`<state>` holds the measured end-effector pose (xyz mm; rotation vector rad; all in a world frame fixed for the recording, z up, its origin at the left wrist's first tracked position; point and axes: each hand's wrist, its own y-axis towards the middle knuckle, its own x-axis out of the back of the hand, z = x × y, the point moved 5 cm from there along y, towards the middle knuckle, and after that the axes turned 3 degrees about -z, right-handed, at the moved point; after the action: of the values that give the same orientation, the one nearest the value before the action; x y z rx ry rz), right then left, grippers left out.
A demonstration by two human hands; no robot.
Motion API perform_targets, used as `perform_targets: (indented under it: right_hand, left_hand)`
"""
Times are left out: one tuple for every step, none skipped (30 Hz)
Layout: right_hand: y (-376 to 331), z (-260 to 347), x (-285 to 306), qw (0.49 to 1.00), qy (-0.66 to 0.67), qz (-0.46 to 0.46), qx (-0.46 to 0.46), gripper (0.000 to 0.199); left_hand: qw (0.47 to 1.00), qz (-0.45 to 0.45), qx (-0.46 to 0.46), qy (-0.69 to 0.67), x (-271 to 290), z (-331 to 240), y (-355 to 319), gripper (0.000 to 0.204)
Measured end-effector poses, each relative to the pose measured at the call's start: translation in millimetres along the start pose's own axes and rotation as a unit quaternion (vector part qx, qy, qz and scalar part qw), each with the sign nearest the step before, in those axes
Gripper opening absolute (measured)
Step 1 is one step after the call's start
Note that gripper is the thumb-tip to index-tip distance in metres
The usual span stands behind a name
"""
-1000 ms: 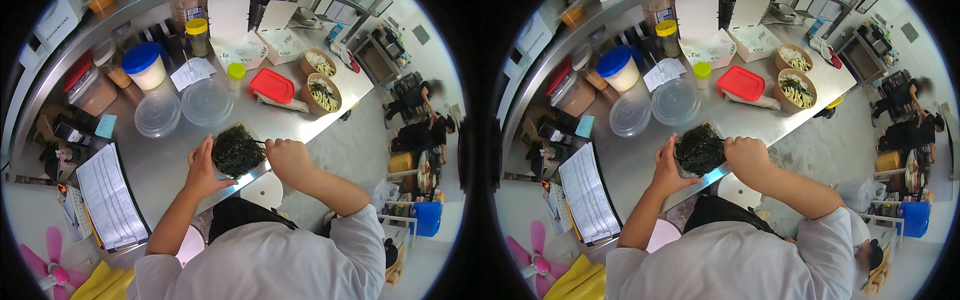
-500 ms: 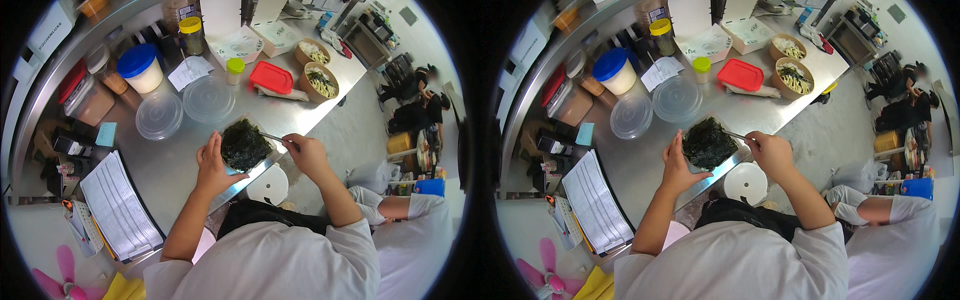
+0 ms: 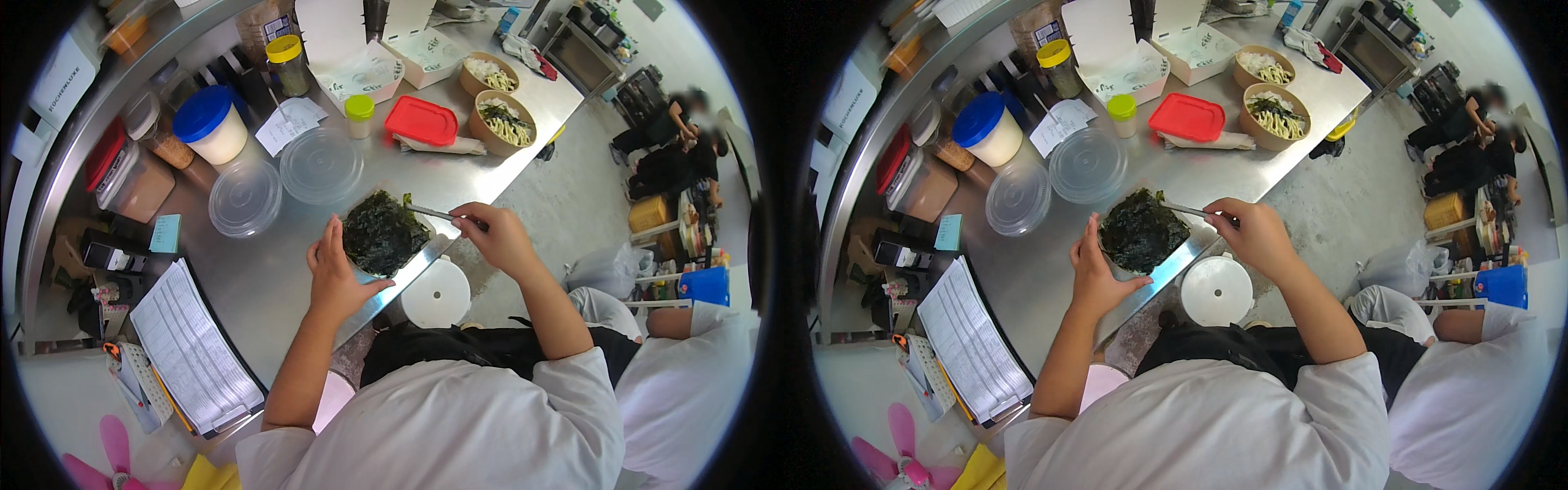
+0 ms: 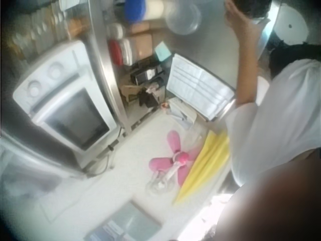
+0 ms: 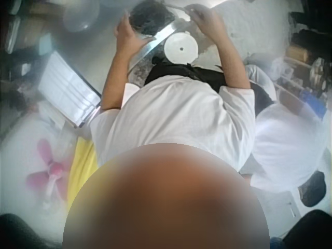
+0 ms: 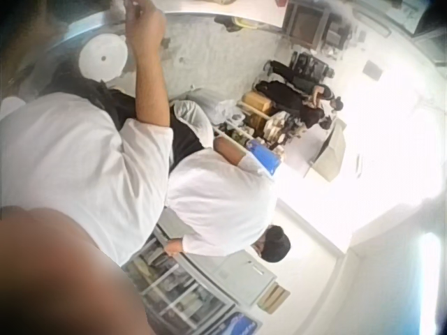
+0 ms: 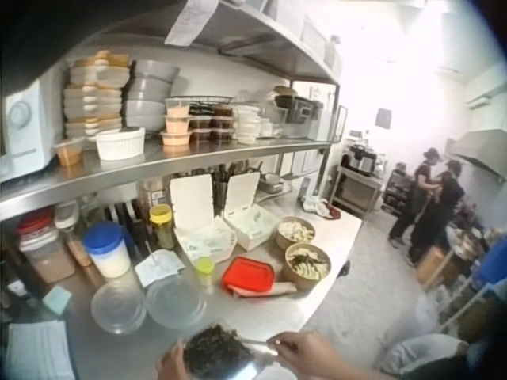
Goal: The person uses tongs to place seaweed strips into two paper bowls containing rice and noodles. The person then adds a dollop of white sauce from a shaker into each bowl. The bowls remain on the stainless steel counter.
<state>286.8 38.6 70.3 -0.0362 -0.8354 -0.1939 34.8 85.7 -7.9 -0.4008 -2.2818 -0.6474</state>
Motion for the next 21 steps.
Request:
perform_targets:
  right_hand:
    - [0.9, -0.5, 0.8, 1.0, 0.008, 0.0, 0.012, 0.019]
    - [2.4, -3.9, 0.7, 0.999, 0.036, 0.01, -0.009, 0.019]
    - [4.2, -6.3, 1.2, 0.998, 0.063, 0.015, -0.02, 0.019]
    - [5.6, -10.3, 1.5, 0.995, 0.09, 0.023, -0.047, 0.019]
    - [6.3, -13.6, 3.0, 0.99, 0.127, 0.03, -0.062, 0.018]
    - [6.6, -18.7, 5.0, 0.982, 0.161, 0.039, -0.093, 0.018]
    - [6.9, -24.2, 7.7, 0.972, 0.196, 0.049, -0.122, 0.017]
    - [7.9, -28.5, 13.3, 0.968, 0.216, 0.032, -0.126, 0.018]
    - [8.7, -33.1, 19.1, 0.963, 0.236, 0.016, -0.129, 0.018]
    - [9.4, -37.8, 25.4, 0.956, 0.266, 0.007, -0.127, 0.018]
    - [12.9, -45.5, 39.1, 0.964, 0.231, -0.022, -0.126, 0.018]
    - [20.9, -53.6, 58.2, 0.97, 0.206, -0.045, -0.121, 0.018]
    - [31.2, -61.2, 78.2, 0.974, 0.182, -0.066, -0.117, 0.018]
    - [43.7, -66.7, 99.9, 0.983, 0.128, -0.083, -0.099, 0.018]
    - [57.9, -70.8, 120.8, 0.988, 0.077, -0.1, -0.083, 0.018]
    - [72.2, -72.6, 136.4, 0.992, 0.008, -0.107, -0.06, 0.018]
    - [88.2, -73.0, 150.1, 0.991, -0.058, -0.115, -0.035, 0.017]
    - [105.5, -72.7, 158.6, 0.988, -0.118, -0.097, -0.012, 0.017]
    - [122.0, -71.9, 165.5, 0.981, -0.177, -0.078, 0.01, 0.017]
    - [136.5, -71.3, 171.1, 0.968, -0.24, -0.058, 0.032, 0.017]
    - [150.6, -71.4, 173.3, 0.96, -0.276, -0.025, 0.049, 0.017]
  left_hand:
    - [1.0, 0.001, 0.006, -0.005, 0.0, 0.0, 0.1, 0.136]
    - [1.0, 0.002, 0.017, 0.005, -0.6, 0.2, 0.2, 0.138]
    - [1.0, -0.003, 0.023, 0.012, -0.3, -0.5, 0.2, 0.14]
    - [1.0, -0.014, 0.019, 0.016, 1.4, -1.1, 0.7, 0.142]
    - [0.999, -0.007, 0.025, 0.021, 1.3, -0.8, 1.2, 0.143]
    - [1.0, -0.007, 0.021, 0.021, 1.6, -1.6, 1.4, 0.143]
    - [1.0, -0.006, 0.017, 0.02, 1.5, -2.1, 2.1, 0.144]
    - [1.0, -0.003, 0.019, 0.017, 1.0, -1.7, 2.5, 0.141]
    - [1.0, 0.001, 0.023, 0.014, 0.5, -1.1, 2.0, 0.139]
    - [1.0, 0.002, 0.027, 0.011, -0.2, -0.5, 1.5, 0.137]
    - [1.0, 0.004, 0.028, 0.011, -1.2, -0.2, 0.9, 0.137]
    - [0.999, 0.002, 0.029, 0.013, -1.7, 0.1, -0.2, 0.137]
    - [0.999, -0.006, 0.028, 0.013, -1.6, -0.1, -0.8, 0.137]
    - [0.999, -0.005, 0.031, 0.012, -2.5, 0.1, -1.1, 0.137]
    - [0.999, -0.01, 0.029, 0.011, -2.5, -0.2, -0.8, 0.137]
    - [0.999, -0.016, 0.027, 0.011, -1.4, -0.4, 0.2, 0.137]
    - [0.999, -0.018, 0.024, 0.011, -0.4, -1.0, 1.7, 0.137]
    - [0.999, -0.021, 0.021, 0.012, 0.7, -2.1, 2.5, 0.137]
    - [0.999, -0.024, 0.02, 0.012, 1.5, -3.5, 2.8, 0.138]
    - [0.999, -0.022, 0.029, 0.012, 1.6, -3.9, 3.2, 0.137]
    - [0.999, -0.021, 0.039, 0.012, 1.6, -4.3, 3.0, 0.137]
